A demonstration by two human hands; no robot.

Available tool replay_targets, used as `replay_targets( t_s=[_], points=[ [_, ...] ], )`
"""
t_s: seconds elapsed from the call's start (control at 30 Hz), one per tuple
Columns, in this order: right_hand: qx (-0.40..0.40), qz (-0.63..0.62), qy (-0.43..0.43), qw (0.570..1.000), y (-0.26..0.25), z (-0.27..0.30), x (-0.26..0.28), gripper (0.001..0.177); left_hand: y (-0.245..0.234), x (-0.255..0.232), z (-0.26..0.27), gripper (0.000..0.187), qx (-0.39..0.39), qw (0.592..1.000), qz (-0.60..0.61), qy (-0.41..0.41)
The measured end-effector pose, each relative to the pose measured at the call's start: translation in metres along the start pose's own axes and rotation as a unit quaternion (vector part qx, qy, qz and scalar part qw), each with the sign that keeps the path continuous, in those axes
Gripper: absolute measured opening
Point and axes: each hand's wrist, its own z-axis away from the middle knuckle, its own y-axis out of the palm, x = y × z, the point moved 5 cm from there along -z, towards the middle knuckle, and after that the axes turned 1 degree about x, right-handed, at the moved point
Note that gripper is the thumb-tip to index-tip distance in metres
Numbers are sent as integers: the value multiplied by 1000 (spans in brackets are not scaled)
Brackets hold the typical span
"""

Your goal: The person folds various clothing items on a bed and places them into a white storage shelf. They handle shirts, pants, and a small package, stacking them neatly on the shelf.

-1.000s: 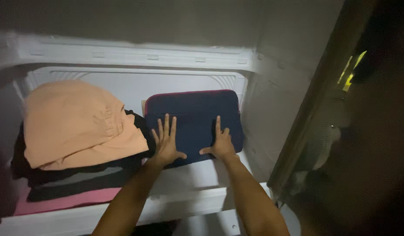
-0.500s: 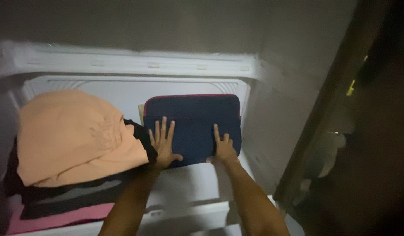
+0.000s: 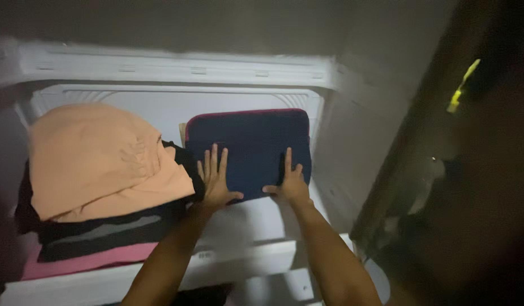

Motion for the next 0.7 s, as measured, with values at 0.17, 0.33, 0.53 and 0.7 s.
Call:
replay_targets(
  t_s=[0.17,0.33,0.53,0.7],
  points=[
    [-45,-26,-18,999,-20,37,-6,161,-14,-32,25,161,34,986,165,-10],
    [-25,-17,-8,1000,-26,71,-3,160,-38,-58,58,156,38,949,312,-12],
    [-8,-70,-83,994,-40,119,16,159,-79,-70,109,151,-8,957,279,-75],
    [85,-212,-113,967,-35,171,27,151,-104,-73,169,148,-30,957,236,-164]
  ],
)
